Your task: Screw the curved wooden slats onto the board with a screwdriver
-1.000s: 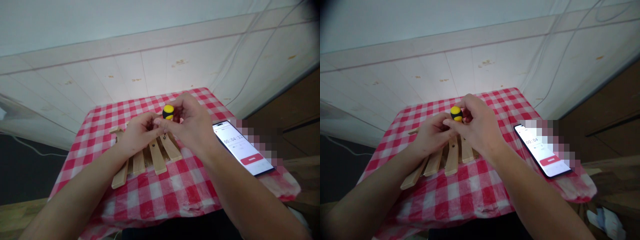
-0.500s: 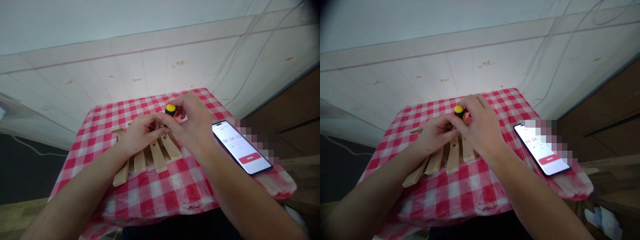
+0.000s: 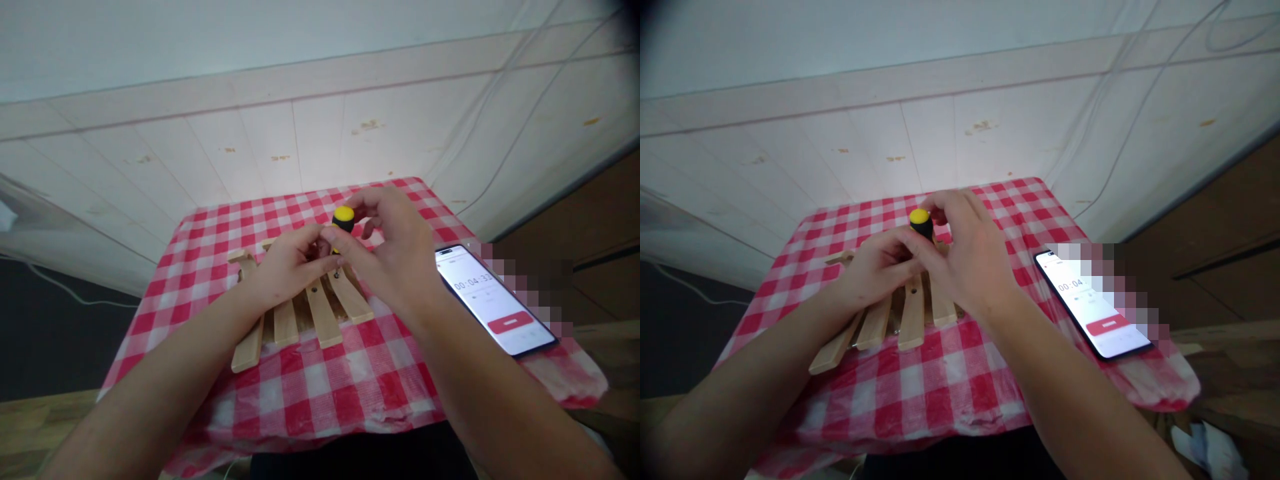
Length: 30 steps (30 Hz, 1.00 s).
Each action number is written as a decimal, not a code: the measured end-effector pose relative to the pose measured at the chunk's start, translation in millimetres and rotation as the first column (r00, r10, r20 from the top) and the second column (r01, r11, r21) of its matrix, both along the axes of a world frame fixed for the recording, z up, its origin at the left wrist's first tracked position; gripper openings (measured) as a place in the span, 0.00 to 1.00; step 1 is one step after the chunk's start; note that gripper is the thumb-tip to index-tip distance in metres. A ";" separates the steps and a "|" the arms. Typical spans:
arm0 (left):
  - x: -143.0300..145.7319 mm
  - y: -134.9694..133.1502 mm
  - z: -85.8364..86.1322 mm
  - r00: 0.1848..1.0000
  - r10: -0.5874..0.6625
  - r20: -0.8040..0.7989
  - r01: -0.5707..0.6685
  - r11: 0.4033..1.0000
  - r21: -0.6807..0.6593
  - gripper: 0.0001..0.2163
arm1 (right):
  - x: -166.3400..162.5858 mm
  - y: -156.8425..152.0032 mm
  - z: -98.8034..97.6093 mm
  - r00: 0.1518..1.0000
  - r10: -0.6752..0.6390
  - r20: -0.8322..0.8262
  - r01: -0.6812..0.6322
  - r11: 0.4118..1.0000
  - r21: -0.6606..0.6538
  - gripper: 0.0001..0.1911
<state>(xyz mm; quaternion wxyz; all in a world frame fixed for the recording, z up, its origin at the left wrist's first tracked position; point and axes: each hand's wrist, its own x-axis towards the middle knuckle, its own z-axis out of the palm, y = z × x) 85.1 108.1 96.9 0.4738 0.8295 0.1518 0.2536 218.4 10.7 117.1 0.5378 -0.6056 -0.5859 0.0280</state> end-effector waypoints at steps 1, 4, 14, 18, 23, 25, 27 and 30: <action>0.0 -0.3 0.7 1.000 -0.017 -0.014 0.017 1.000 -0.017 0.10 | 0.1 -0.5 0.6 0.999 0.039 -0.023 -0.040 0.999 -0.011 0.12; 0.2 -1.6 2.3 0.997 -0.075 -0.022 0.073 0.994 -0.077 0.10 | 1.7 0.0 1.3 0.992 0.091 -0.090 -0.094 0.995 -0.031 0.11; -1.4 -2.4 5.4 0.999 -0.030 -0.030 0.029 0.999 -0.031 0.10 | -1.2 -2.8 1.5 0.996 0.074 -0.057 -0.073 0.997 0.018 0.10; -0.1 -4.1 6.3 0.994 -0.099 -0.045 0.094 0.989 -0.117 0.11 | 4.1 -2.7 4.1 0.979 0.146 -0.142 -0.150 0.988 -0.022 0.12; 2.6 -5.5 1.9 0.998 -0.009 0.060 0.017 0.992 -0.123 0.18 | 4.0 2.9 2.0 0.996 0.043 -0.073 -0.047 0.997 -0.059 0.10; 2.2 -5.6 1.4 0.997 0.031 0.065 -0.025 0.996 -0.086 0.17 | 1.0 3.3 1.2 0.998 0.012 -0.064 -0.016 0.998 -0.060 0.12; 1.4 -5.5 1.8 0.996 0.073 0.056 -0.070 0.996 -0.046 0.13 | -1.4 2.6 0.7 0.996 0.044 -0.082 -0.049 0.997 -0.063 0.12; 0.4 -5.0 2.5 0.997 0.060 0.051 -0.058 0.998 -0.031 0.10 | -0.5 1.8 -0.9 0.979 0.155 -0.134 -0.164 0.985 -0.055 0.11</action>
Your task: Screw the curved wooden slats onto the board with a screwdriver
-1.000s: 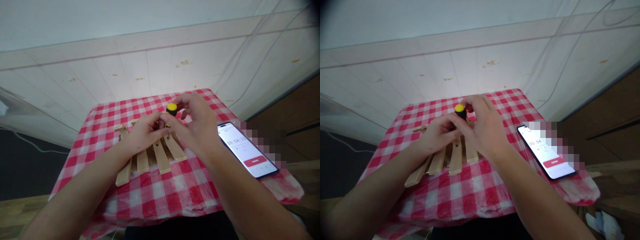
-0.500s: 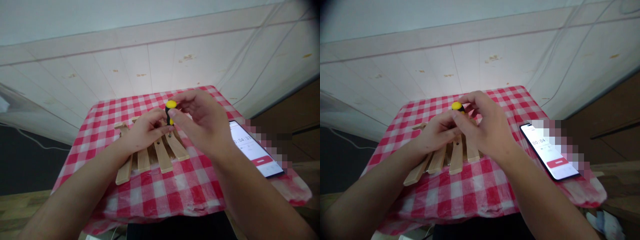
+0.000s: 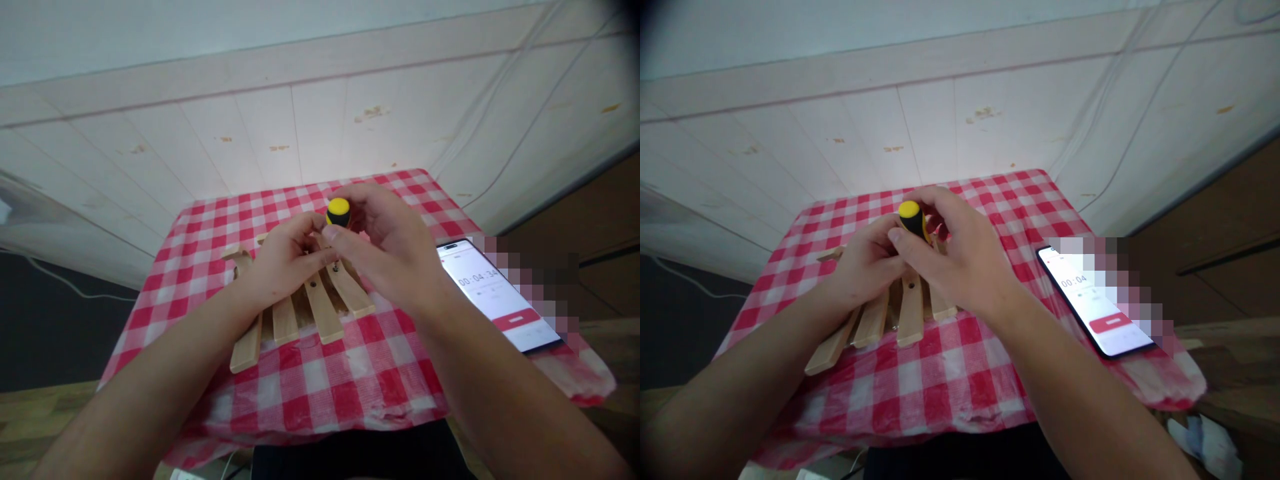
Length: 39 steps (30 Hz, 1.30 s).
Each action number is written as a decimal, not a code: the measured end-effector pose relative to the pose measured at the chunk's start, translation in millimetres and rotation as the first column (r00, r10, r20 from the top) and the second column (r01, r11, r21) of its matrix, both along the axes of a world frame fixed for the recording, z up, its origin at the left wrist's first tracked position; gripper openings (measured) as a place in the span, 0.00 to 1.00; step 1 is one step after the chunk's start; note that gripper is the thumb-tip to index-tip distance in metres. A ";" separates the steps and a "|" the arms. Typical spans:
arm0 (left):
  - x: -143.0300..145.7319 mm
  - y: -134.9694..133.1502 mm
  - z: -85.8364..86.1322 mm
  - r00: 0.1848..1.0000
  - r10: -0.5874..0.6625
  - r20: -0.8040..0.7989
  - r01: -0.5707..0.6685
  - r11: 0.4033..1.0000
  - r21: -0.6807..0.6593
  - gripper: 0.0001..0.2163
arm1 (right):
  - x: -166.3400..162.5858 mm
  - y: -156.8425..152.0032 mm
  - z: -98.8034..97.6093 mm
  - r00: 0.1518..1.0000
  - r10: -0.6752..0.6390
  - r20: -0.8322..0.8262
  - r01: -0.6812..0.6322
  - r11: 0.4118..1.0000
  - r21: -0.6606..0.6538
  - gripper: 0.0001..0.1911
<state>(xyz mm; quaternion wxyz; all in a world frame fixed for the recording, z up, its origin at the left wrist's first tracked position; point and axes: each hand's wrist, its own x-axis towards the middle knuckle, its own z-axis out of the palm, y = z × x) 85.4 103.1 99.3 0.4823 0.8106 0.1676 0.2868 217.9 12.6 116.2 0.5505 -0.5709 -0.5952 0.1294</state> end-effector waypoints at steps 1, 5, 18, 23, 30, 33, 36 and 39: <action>-0.1 0.1 0.1 0.999 -0.033 0.002 0.033 0.999 -0.008 0.10 | 1.5 0.4 -1.0 1.000 0.026 -0.014 -0.026 0.999 0.018 0.11; -0.2 -0.8 -0.5 0.991 -0.136 -0.011 0.135 0.990 -0.045 0.09 | 7.9 5.1 -6.8 1.000 0.021 -0.003 -0.021 0.996 0.089 0.09; -2.3 4.5 -0.8 0.986 -0.153 -0.067 0.157 0.986 0.048 0.07 | 4.6 1.7 -2.9 0.988 -0.084 0.128 0.074 0.994 0.086 0.17; -2.1 1.9 -2.7 0.978 -0.199 -0.067 0.198 0.980 -0.031 0.09 | 9.7 1.3 0.6 0.995 -0.049 0.087 0.047 0.999 0.029 0.16; -1.6 5.8 -2.9 0.999 -0.049 0.013 0.046 0.982 0.183 0.11 | 2.4 1.6 0.4 0.990 -0.034 0.136 0.031 0.999 0.022 0.13; -2.3 5.8 1.1 0.997 -0.073 -0.026 0.077 0.971 0.225 0.08 | 6.7 1.6 -0.5 0.994 -0.014 0.112 0.007 0.999 0.054 0.12; -2.1 5.4 1.2 0.993 -0.117 -0.025 0.119 0.983 0.142 0.12 | 13.6 2.4 -0.7 0.997 -0.009 0.073 0.003 0.996 0.084 0.12; -1.5 4.5 -2.0 0.991 -0.128 0.023 0.127 0.990 0.065 0.18 | 17.2 4.3 -1.4 0.994 -0.044 0.097 0.035 0.995 0.089 0.12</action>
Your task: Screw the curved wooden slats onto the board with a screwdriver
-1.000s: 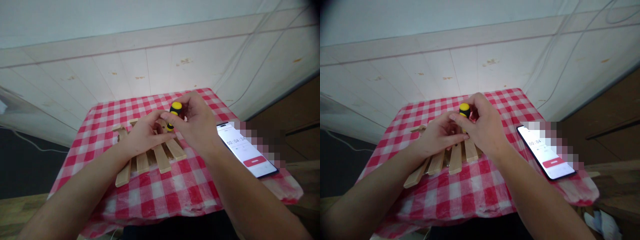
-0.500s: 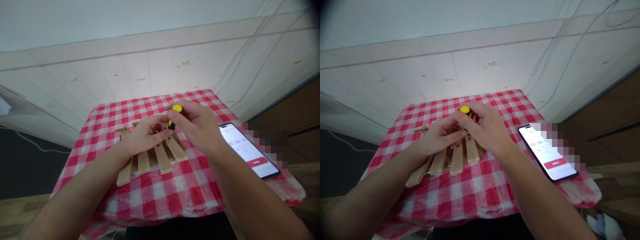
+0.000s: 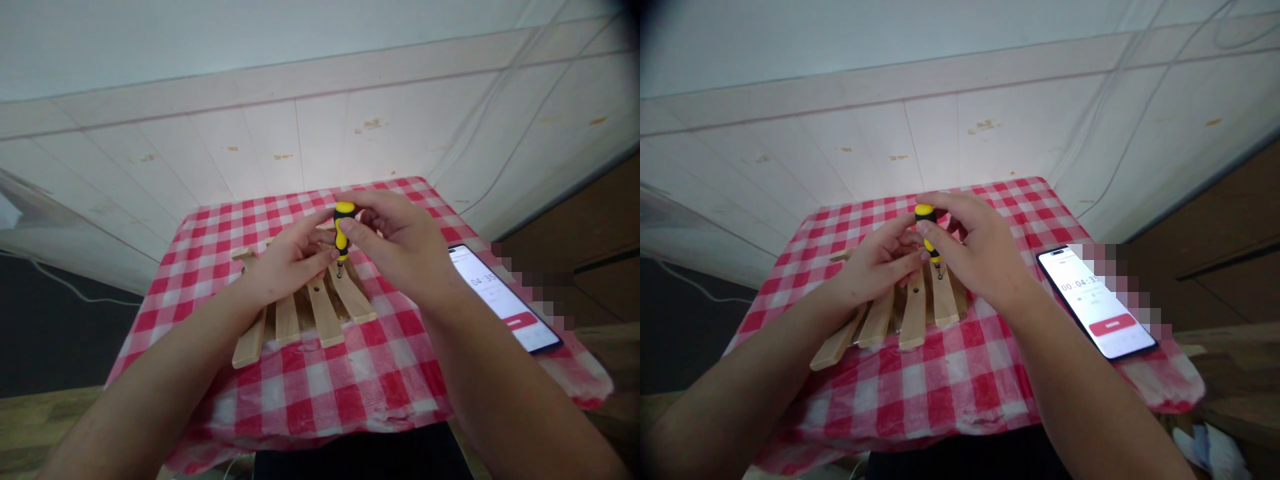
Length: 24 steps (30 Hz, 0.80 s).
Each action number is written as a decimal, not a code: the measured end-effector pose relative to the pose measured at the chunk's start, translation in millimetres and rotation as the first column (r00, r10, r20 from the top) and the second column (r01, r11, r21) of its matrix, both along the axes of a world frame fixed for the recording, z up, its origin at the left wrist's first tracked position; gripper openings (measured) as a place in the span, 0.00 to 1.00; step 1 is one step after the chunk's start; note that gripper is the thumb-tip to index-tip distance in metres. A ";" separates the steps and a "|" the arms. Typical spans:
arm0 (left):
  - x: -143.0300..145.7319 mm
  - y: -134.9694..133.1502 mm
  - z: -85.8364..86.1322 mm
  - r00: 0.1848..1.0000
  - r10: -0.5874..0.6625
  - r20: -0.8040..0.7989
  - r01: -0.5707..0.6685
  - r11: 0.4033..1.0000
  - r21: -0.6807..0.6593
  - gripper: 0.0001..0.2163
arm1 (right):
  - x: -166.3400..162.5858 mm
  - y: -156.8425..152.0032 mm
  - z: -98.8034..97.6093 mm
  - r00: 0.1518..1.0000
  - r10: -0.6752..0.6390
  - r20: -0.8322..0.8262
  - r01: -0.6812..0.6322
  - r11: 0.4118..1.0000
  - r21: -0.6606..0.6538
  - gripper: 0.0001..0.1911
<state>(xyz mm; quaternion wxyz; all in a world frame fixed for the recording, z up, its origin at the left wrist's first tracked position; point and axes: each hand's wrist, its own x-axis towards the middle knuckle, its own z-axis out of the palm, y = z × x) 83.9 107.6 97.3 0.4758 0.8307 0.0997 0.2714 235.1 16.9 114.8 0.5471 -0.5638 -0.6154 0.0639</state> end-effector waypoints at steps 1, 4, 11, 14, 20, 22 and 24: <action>0.0 -0.3 -0.9 1.000 0.004 -0.004 -0.004 1.000 -0.001 0.20 | -0.1 0.7 -0.6 0.999 -0.028 0.018 0.028 1.000 0.009 0.11; -0.4 -0.8 -0.8 0.998 0.041 -0.046 -0.038 0.997 0.065 0.18 | -4.6 2.2 -3.6 0.992 -0.114 0.045 0.110 0.991 0.077 0.13; -1.3 -3.2 10.2 0.985 -0.008 -0.172 0.044 0.977 0.206 0.06 | -15.4 -7.0 -1.0 0.994 0.108 -0.020 -0.108 0.994 0.002 0.15; -0.4 -4.3 9.3 0.977 -0.084 -0.195 0.106 0.989 0.107 0.07 | -12.5 -8.7 2.3 0.996 0.090 0.002 -0.090 0.995 -0.050 0.13; -0.6 -4.7 6.0 0.988 0.036 -0.151 -0.014 0.989 0.145 0.07 | -12.7 -5.0 -0.9 0.980 0.146 0.133 -0.137 0.988 -0.075 0.18; -0.6 -3.7 6.2 0.985 0.076 -0.153 -0.048 0.983 0.175 0.07 | -11.6 -5.1 -1.5 0.971 0.172 0.164 -0.166 0.985 -0.055 0.19; -0.2 -1.9 5.7 0.983 0.070 -0.169 -0.039 0.983 0.178 0.07 | -7.9 -4.7 -1.0 0.974 0.142 0.175 -0.141 0.990 -0.014 0.18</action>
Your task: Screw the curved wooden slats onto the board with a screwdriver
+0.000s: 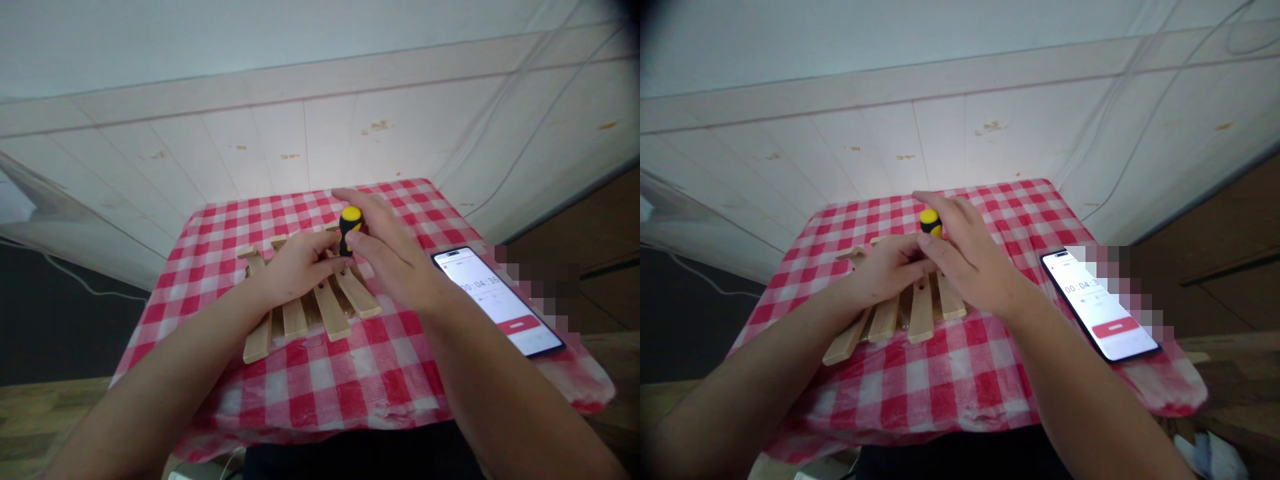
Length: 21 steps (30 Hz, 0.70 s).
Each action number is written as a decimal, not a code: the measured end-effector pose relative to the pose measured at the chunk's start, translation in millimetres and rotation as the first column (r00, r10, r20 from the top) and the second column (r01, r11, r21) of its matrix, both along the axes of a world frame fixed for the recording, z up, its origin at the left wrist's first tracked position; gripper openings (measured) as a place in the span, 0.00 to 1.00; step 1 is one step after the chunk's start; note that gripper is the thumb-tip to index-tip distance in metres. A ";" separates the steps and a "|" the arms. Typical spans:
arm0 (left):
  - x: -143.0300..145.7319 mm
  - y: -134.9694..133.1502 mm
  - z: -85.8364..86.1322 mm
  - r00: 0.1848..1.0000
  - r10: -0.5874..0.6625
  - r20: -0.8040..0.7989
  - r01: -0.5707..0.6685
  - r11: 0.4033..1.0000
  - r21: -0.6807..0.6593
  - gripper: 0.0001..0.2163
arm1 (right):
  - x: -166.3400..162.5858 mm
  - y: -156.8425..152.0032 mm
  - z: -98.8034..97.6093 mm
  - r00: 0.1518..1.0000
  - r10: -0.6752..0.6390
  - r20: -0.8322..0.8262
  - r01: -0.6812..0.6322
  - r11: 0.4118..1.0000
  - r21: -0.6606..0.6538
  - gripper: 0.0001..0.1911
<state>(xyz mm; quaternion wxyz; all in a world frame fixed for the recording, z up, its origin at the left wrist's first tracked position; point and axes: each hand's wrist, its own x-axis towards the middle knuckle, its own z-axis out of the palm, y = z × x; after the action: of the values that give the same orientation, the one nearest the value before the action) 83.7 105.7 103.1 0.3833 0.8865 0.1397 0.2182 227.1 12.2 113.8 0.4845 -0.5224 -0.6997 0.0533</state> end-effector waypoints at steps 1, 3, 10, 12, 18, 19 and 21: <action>0.2 0.8 -0.7 1.000 -0.012 -0.012 0.012 1.000 -0.010 0.08 | 2.3 0.6 0.5 1.000 -0.023 -0.003 0.023 1.000 0.015 0.17; 0.6 1.6 -2.5 0.998 -0.044 -0.033 0.043 0.998 -0.049 0.08 | 6.6 2.5 1.1 0.998 -0.070 -0.006 0.070 0.997 0.021 0.15; 0.8 -0.2 -5.4 0.995 0.035 0.093 -0.024 0.992 -0.121 0.12 | -0.9 8.3 -7.4 0.954 -0.289 -0.084 0.296 0.950 0.097 0.12; 0.9 1.5 -4.3 0.992 0.034 0.121 -0.021 0.994 -0.109 0.09 | -4.5 6.7 -8.5 0.963 -0.250 -0.103 0.258 0.962 0.084 0.14; 0.1 0.3 -2.0 0.992 -0.115 0.046 0.122 0.968 -0.219 0.07 | -1.5 -0.5 1.0 0.987 -0.117 -0.107 0.115 0.993 -0.024 0.10; 0.0 -0.5 -2.1 0.993 -0.105 0.048 0.113 0.967 -0.227 0.07 | -1.6 -0.6 2.4 0.983 -0.159 -0.089 0.158 0.987 -0.016 0.09; -0.1 -1.5 -1.8 0.996 -0.047 0.072 0.060 0.978 -0.199 0.07 | -2.7 -0.7 4.5 0.967 -0.249 -0.052 0.251 0.968 0.027 0.08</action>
<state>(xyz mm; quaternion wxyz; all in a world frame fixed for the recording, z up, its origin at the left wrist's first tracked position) 83.7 104.2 101.2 0.4811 0.8389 0.1243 0.2221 224.4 11.5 118.3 0.5128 -0.5969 -0.6170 -0.0070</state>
